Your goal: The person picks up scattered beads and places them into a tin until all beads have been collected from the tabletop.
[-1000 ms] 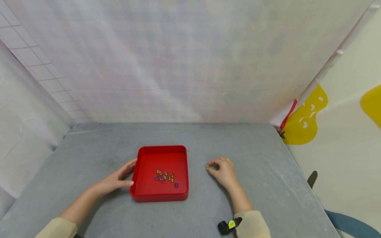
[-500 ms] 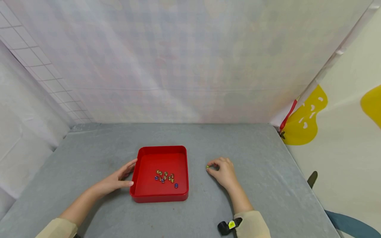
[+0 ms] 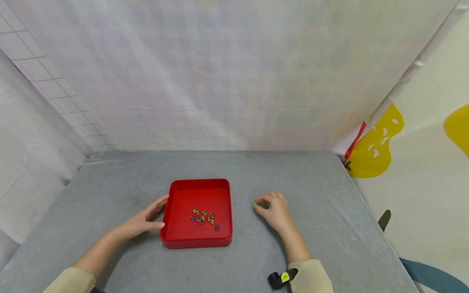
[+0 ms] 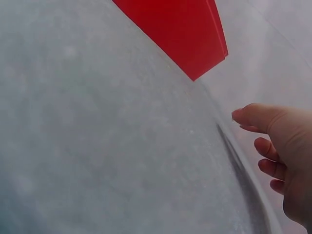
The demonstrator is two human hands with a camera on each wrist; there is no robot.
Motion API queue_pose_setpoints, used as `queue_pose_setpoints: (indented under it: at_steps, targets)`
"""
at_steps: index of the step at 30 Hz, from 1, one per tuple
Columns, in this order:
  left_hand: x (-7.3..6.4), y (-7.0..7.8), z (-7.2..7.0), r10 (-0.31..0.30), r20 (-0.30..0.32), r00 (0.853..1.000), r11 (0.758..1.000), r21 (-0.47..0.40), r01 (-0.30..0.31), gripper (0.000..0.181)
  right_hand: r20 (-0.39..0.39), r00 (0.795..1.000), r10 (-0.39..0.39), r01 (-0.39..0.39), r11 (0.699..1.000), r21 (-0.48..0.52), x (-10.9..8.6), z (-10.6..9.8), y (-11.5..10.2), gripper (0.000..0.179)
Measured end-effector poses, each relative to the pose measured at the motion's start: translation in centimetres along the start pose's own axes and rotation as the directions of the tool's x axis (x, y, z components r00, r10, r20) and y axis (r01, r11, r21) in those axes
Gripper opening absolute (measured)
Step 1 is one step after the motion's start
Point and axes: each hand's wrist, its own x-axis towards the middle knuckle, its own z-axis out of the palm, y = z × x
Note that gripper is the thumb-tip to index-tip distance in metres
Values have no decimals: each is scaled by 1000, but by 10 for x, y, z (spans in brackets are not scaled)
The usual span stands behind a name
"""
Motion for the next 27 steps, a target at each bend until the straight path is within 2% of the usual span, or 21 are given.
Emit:
queue_pose_setpoints:
  at_steps: [8, 20, 27]
  targets:
    - [0, 1, 0, 5, -2, 1000, 1000, -7, -5, 80, -24, 999, -36, 37, 999, 27, 1, -2, -6, 16]
    - [0, 0, 1, -15, -3, 1000, 1000, -4, 15, 80, -12, 998, -67, 67, 998, 19, 2, -5, -18, 15]
    - [0, 1, 1, -12, -6, 1000, 1000, -10, 12, 80, -33, 992, -121, 121, 992, 23, 2, -5, -27, 16]
